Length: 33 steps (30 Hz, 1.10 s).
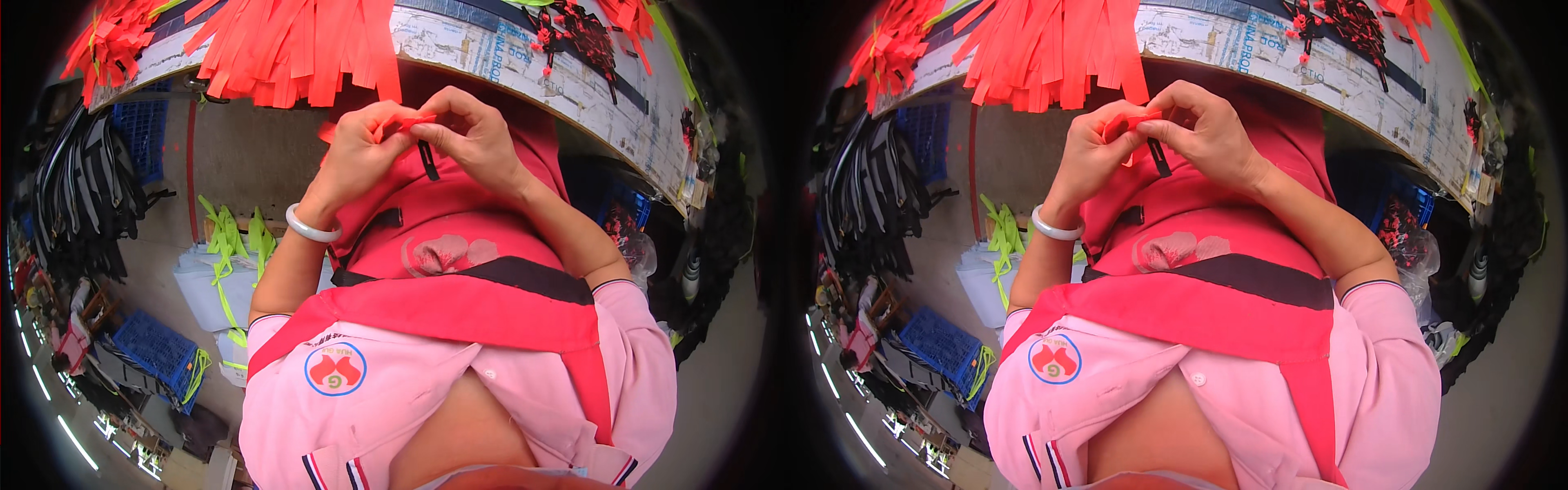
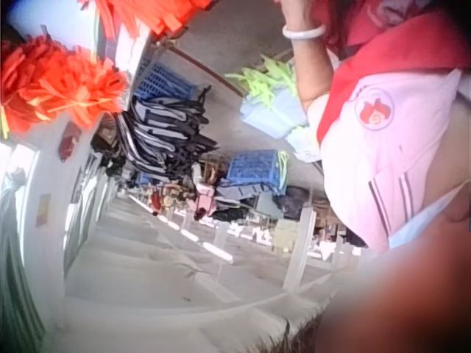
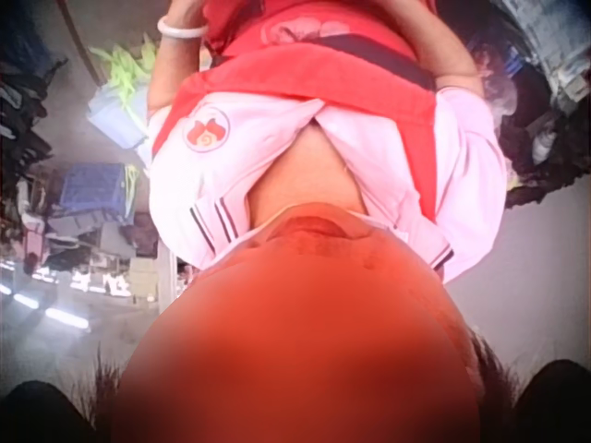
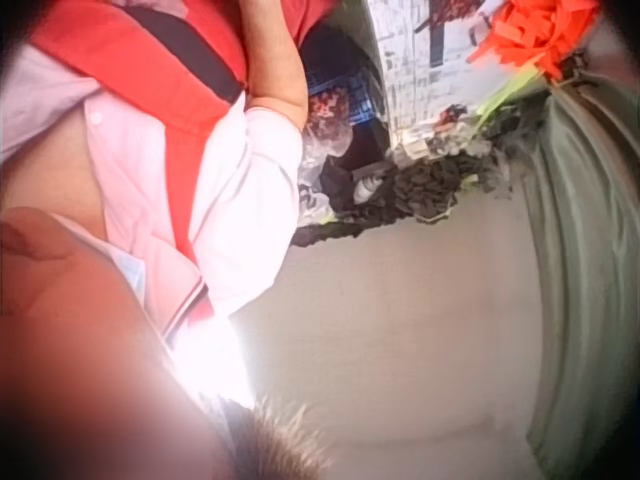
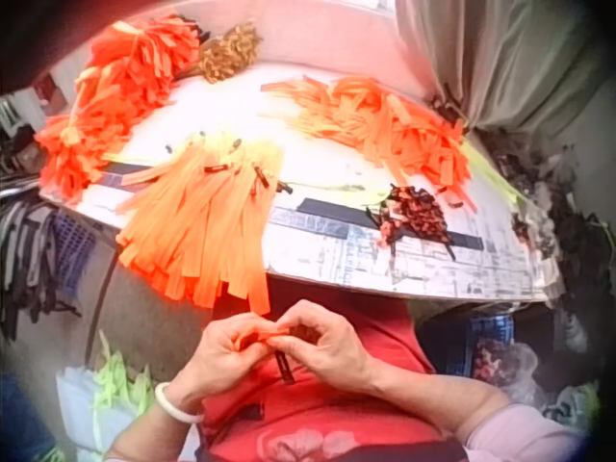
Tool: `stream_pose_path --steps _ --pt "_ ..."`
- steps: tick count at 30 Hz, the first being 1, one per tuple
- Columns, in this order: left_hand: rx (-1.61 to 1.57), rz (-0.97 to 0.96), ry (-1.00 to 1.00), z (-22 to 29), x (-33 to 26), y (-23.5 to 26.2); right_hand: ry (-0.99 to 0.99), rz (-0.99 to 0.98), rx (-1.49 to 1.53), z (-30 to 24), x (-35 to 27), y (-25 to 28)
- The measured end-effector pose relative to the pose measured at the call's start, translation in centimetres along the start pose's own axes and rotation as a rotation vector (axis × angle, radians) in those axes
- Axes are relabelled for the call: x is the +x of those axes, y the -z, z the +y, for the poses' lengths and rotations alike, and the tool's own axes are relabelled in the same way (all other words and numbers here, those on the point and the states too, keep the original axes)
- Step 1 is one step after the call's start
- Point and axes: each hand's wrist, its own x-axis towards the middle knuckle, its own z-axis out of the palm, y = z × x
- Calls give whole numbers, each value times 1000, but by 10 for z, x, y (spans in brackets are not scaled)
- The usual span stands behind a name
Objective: Attaching black clips to red fabric strips at a workbench.
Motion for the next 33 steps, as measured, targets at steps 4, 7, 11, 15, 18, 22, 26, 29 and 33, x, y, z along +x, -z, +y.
stream_pose_path --steps 4,7,11,15,18,22,26,29,33 --pt "-93 62 78 0 2 13 -52 -87 219 -8 5 -1" --pt "44 79 -80 14 -2 6 182 -154 -57 9 10 -6" --pt "28 270 -155 20 -8 2 -64 -236 73 15 16 -30" --pt "-191 518 -69 33 -11 26 10 -136 151 -14 105 -9" --pt "-327 343 68 38 -10 35 65 24 225 -27 191 12" --pt "-565 204 226 22 -2 34 169 32 -270 -22 194 7" --pt "-742 118 351 10 1 24 19 -442 -164 -38 103 -3" --pt "-783 14 467 -11 8 15 203 -389 -259 -15 81 -1" --pt "-538 6 365 -19 17 1 247 -206 -267 0 73 13"
